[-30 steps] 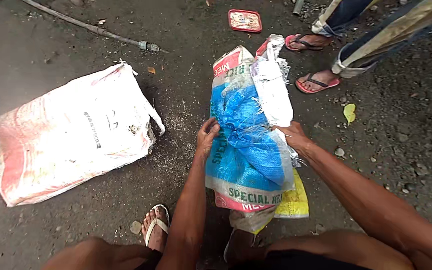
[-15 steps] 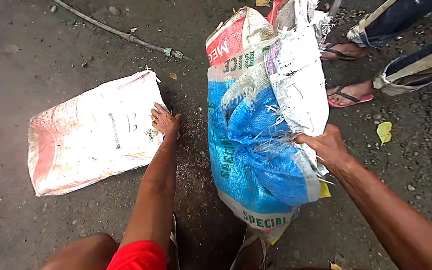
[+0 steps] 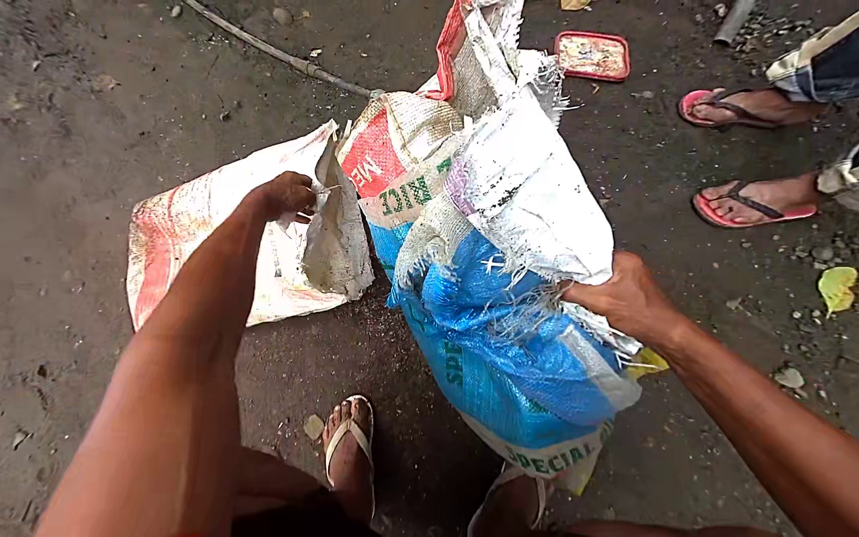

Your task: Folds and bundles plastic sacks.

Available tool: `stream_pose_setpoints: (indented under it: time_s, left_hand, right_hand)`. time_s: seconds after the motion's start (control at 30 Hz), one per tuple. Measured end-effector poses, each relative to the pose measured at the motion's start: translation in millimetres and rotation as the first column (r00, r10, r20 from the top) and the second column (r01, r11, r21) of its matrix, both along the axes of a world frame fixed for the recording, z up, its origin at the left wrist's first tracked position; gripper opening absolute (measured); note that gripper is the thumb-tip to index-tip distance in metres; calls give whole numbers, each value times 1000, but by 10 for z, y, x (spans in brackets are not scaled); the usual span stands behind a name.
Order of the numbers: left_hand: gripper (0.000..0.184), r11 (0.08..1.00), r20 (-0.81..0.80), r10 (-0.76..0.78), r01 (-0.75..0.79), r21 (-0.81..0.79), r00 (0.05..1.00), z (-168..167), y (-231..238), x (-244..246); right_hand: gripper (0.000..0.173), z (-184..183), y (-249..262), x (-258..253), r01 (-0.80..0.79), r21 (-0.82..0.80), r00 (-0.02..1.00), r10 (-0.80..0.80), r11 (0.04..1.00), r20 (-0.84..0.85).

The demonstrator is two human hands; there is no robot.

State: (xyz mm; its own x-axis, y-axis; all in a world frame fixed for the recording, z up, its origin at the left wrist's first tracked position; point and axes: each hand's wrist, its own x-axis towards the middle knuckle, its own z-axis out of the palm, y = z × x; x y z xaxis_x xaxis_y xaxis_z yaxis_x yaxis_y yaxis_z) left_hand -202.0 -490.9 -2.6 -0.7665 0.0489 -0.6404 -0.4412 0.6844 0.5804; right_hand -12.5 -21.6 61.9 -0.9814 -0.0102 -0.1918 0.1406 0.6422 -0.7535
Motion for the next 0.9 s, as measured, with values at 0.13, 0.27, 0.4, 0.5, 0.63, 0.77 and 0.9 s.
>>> stream_pose_setpoints:
  time_s: [0.13, 0.27, 0.4, 0.5, 0.63, 0.77, 0.9]
  left_hand:
    - [42, 997, -36, -10, 13, 77, 999, 689, -275, 257]
    - [21, 944, -145, 137, -85, 319, 980, 760, -408, 757]
    - [23, 828, -256, 483, -343, 444, 837, 512, -372, 1224]
    - [41, 710, -247, 627, -413, 570, 739, 228, -585, 1338]
    - [24, 745, -414, 651, -431, 509, 636, 111, -676, 1539]
    - [53, 970, -536, 208, -245, 2, 818, 188, -760, 1739]
    - [36, 950, -406, -60, -74, -305, 912, 221, -743, 1879]
  right_hand:
    - [40, 37, -156, 6, -71, 14, 997, 71, 997, -5]
    - [42, 151, -347, 21, -172, 49, 985, 173, 984, -18]
    - [45, 175, -513, 41, -288, 74, 954, 293, 955, -66]
    - [44, 94, -535, 111, -332, 85, 939, 337, 940, -64]
    - [47, -41, -528, 170, -376, 101, 923, 382, 921, -48]
    - [49, -128, -589, 181, -410, 138, 910, 414, 902, -3]
    - [48, -167, -651, 166, -417, 154, 908, 418, 896, 29]
